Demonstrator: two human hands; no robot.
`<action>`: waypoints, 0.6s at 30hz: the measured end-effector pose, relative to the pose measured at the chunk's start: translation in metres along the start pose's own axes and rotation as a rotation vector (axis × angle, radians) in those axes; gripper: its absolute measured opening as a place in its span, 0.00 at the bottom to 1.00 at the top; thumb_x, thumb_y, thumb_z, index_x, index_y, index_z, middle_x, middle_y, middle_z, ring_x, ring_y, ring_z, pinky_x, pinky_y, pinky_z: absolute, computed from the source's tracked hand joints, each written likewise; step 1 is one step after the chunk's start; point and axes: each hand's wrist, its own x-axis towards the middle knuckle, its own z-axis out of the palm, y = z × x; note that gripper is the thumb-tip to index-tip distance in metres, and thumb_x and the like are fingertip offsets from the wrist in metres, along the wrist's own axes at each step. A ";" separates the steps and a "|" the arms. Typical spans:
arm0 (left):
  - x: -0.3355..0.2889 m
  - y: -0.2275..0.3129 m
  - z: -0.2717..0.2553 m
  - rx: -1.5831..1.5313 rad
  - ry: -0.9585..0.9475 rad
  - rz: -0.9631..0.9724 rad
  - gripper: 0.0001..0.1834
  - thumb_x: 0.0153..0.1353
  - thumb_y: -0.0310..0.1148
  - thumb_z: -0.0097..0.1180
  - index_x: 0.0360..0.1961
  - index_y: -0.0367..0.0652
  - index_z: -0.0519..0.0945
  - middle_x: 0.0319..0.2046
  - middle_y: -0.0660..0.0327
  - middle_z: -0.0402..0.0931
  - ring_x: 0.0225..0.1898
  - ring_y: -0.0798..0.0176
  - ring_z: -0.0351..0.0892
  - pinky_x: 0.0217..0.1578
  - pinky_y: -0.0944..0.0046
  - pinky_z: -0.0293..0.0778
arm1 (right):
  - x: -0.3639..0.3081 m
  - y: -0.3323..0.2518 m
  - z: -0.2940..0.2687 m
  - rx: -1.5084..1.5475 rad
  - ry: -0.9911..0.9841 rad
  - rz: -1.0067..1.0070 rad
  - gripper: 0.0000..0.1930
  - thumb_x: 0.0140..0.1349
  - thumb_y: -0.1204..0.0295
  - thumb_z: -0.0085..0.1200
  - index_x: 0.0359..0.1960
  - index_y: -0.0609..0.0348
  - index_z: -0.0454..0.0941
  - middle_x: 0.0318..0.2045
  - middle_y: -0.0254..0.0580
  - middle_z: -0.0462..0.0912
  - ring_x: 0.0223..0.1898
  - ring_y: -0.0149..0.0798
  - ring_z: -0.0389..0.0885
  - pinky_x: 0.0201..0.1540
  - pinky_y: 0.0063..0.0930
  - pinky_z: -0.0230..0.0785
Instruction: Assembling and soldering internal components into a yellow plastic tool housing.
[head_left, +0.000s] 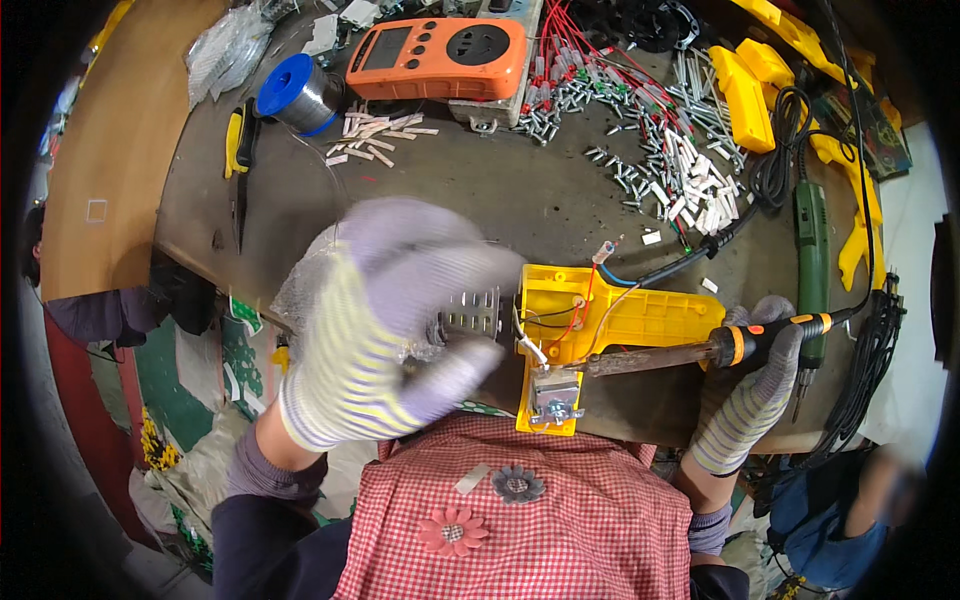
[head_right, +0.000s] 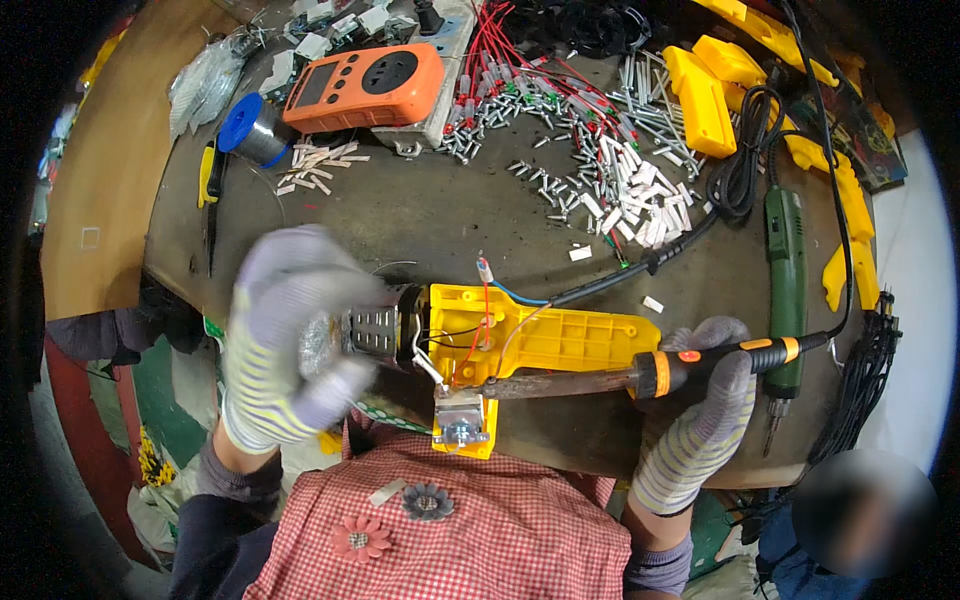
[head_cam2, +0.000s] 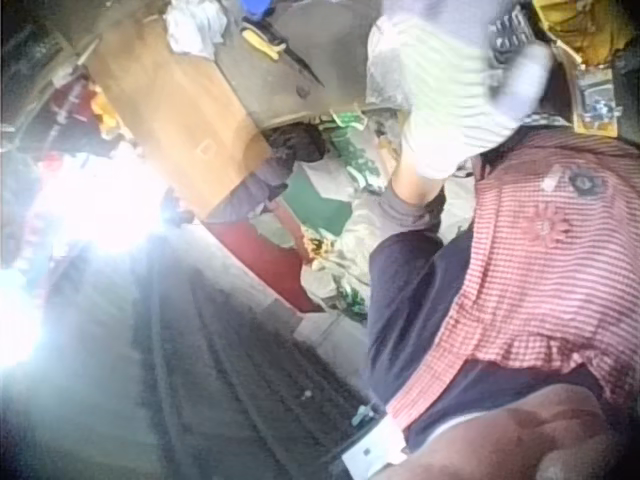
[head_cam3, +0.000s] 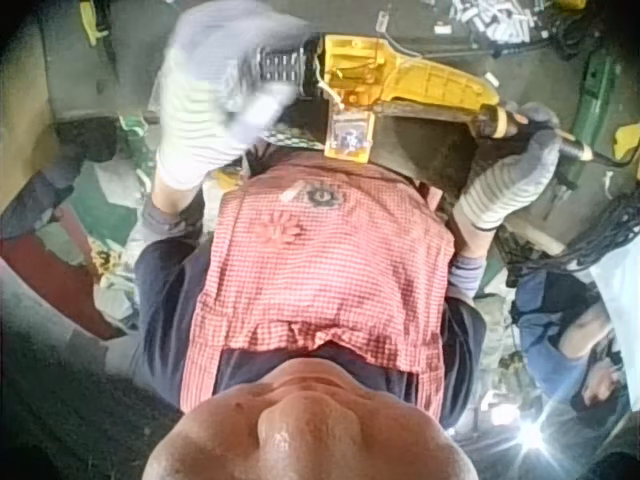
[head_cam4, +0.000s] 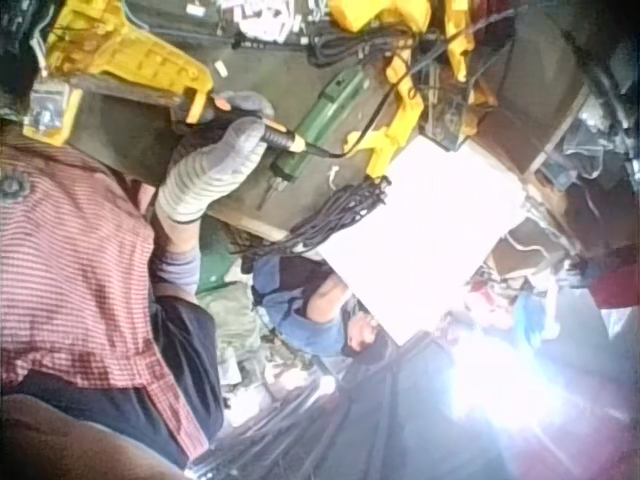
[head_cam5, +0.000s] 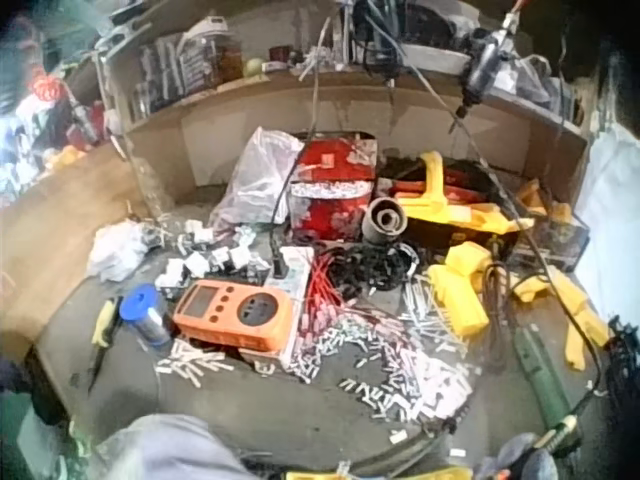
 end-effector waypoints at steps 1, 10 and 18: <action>-0.013 -0.001 0.001 0.037 0.223 -0.039 0.20 0.50 0.38 0.65 0.44 0.44 0.83 0.42 0.57 0.79 0.48 0.49 0.75 0.48 0.51 0.71 | -0.001 -0.002 0.002 -0.024 -0.012 0.007 0.20 0.69 0.52 0.56 0.43 0.57 0.73 0.29 0.33 0.74 0.27 0.26 0.74 0.24 0.16 0.64; -0.036 -0.016 0.009 0.432 0.196 -0.144 0.10 0.55 0.23 0.61 0.40 0.41 0.81 0.41 0.55 0.77 0.46 0.53 0.77 0.50 0.58 0.71 | 0.004 -0.001 -0.006 -0.021 -0.095 0.001 0.24 0.67 0.48 0.56 0.43 0.59 0.73 0.27 0.39 0.78 0.21 0.30 0.76 0.21 0.21 0.67; -0.029 0.030 -0.001 0.140 0.184 -0.061 0.10 0.51 0.23 0.64 0.36 0.41 0.86 0.34 0.53 0.78 0.37 0.52 0.78 0.50 0.52 0.72 | 0.001 -0.007 0.000 0.051 -0.140 0.061 0.19 0.67 0.55 0.59 0.43 0.58 0.72 0.31 0.33 0.74 0.30 0.30 0.76 0.31 0.20 0.69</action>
